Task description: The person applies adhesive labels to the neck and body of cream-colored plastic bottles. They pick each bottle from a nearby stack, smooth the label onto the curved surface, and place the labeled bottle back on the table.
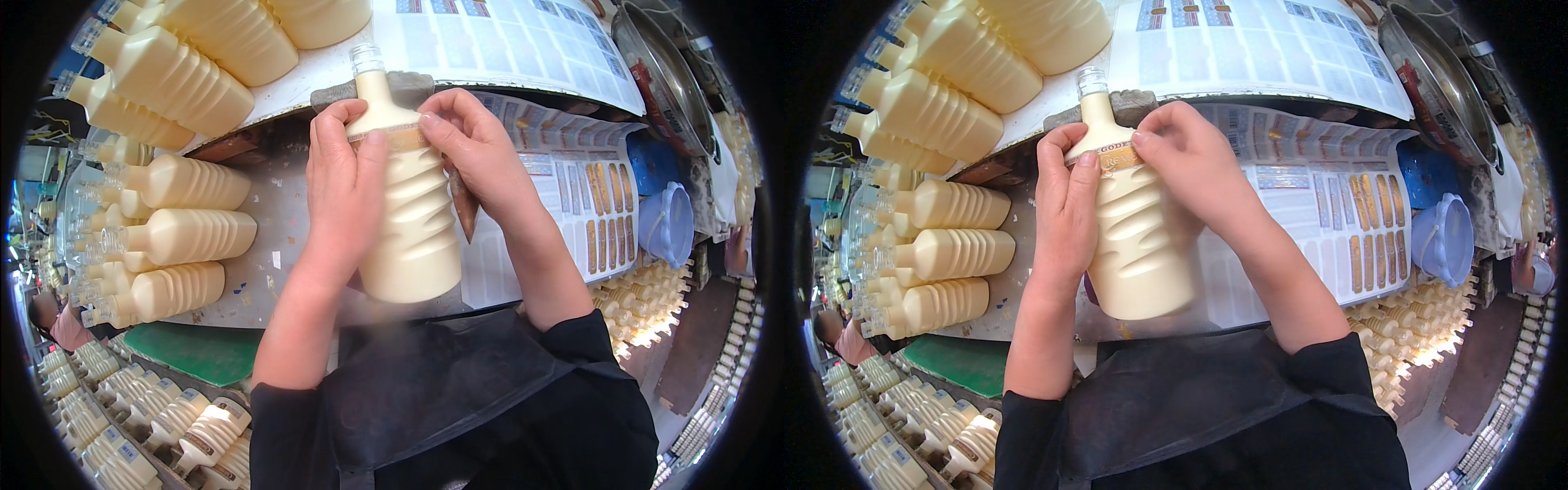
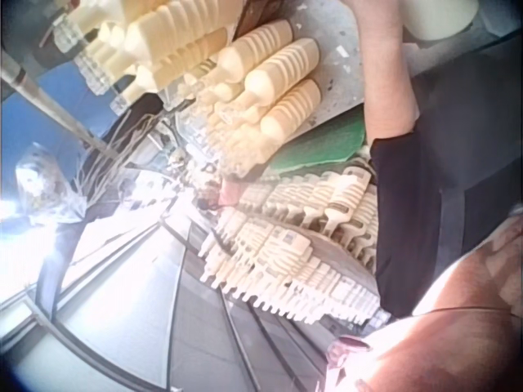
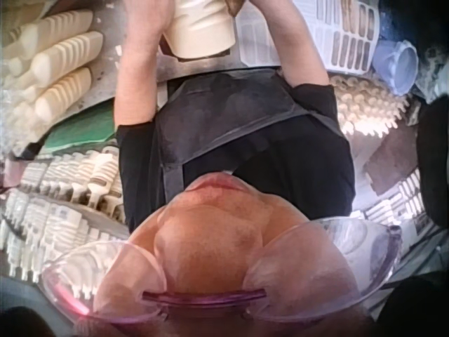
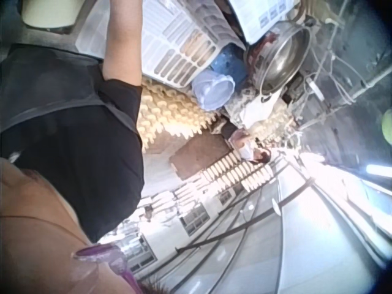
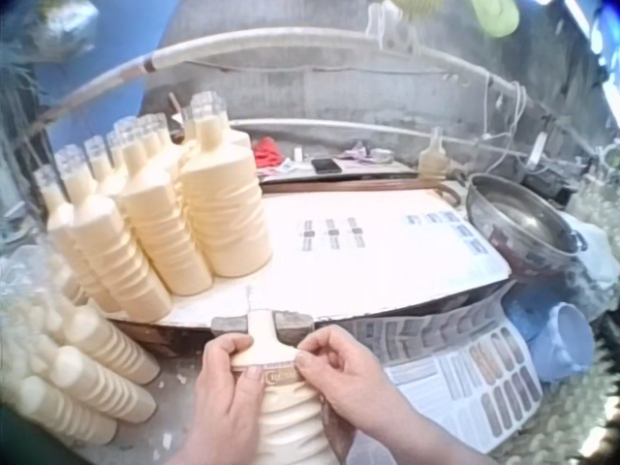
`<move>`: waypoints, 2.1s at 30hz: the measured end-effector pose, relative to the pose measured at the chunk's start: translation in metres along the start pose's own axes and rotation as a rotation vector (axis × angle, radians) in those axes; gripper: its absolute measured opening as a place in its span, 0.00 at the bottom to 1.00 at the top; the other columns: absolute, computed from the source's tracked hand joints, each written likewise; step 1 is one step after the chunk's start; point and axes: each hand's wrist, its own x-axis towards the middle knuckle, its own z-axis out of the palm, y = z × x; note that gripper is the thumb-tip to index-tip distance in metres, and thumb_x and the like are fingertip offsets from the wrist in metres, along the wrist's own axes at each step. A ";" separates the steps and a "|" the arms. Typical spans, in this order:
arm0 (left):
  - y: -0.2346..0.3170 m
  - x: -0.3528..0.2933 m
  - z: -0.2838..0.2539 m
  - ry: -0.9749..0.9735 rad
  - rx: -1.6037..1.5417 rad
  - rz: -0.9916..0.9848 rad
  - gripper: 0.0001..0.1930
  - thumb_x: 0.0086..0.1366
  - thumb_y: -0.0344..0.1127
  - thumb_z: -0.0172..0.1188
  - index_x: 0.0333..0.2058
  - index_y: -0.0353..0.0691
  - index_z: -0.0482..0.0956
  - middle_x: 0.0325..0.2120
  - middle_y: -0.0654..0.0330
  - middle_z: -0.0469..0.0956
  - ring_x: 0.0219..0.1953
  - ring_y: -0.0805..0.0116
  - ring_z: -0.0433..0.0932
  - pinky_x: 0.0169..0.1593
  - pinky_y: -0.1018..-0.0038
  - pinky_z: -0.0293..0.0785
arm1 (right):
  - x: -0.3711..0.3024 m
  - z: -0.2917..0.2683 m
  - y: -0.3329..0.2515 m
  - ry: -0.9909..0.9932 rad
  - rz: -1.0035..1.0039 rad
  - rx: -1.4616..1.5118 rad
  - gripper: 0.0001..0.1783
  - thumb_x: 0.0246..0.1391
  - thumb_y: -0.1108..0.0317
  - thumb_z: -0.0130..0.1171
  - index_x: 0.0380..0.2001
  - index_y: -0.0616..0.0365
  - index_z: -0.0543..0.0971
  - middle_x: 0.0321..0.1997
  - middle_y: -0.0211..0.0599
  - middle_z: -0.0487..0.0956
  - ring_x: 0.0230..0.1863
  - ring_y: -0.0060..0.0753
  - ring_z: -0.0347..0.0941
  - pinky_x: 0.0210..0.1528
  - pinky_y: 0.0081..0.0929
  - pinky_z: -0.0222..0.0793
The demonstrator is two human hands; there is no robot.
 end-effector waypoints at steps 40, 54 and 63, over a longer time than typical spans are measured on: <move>0.013 -0.003 0.001 0.015 -0.269 -0.124 0.19 0.76 0.37 0.53 0.59 0.32 0.67 0.51 0.51 0.74 0.49 0.67 0.75 0.55 0.69 0.72 | -0.012 -0.016 0.004 -0.071 -0.059 0.036 0.17 0.67 0.69 0.51 0.55 0.60 0.79 0.33 0.20 0.75 0.32 0.11 0.65 0.36 0.12 0.63; 0.000 -0.001 0.001 -0.006 -0.234 -0.106 0.24 0.72 0.43 0.59 0.58 0.32 0.67 0.51 0.48 0.76 0.49 0.63 0.78 0.55 0.67 0.74 | -0.005 -0.003 0.022 -0.030 -0.149 0.022 0.14 0.69 0.63 0.60 0.50 0.61 0.76 0.36 0.25 0.78 0.36 0.12 0.72 0.40 0.14 0.69; 0.000 -0.003 0.002 0.012 -0.272 -0.156 0.24 0.74 0.46 0.56 0.58 0.32 0.68 0.52 0.47 0.77 0.48 0.61 0.79 0.55 0.66 0.74 | -0.004 -0.031 -0.012 0.089 -0.040 0.331 0.16 0.68 0.66 0.58 0.53 0.64 0.80 0.51 0.33 0.81 0.55 0.22 0.75 0.61 0.22 0.69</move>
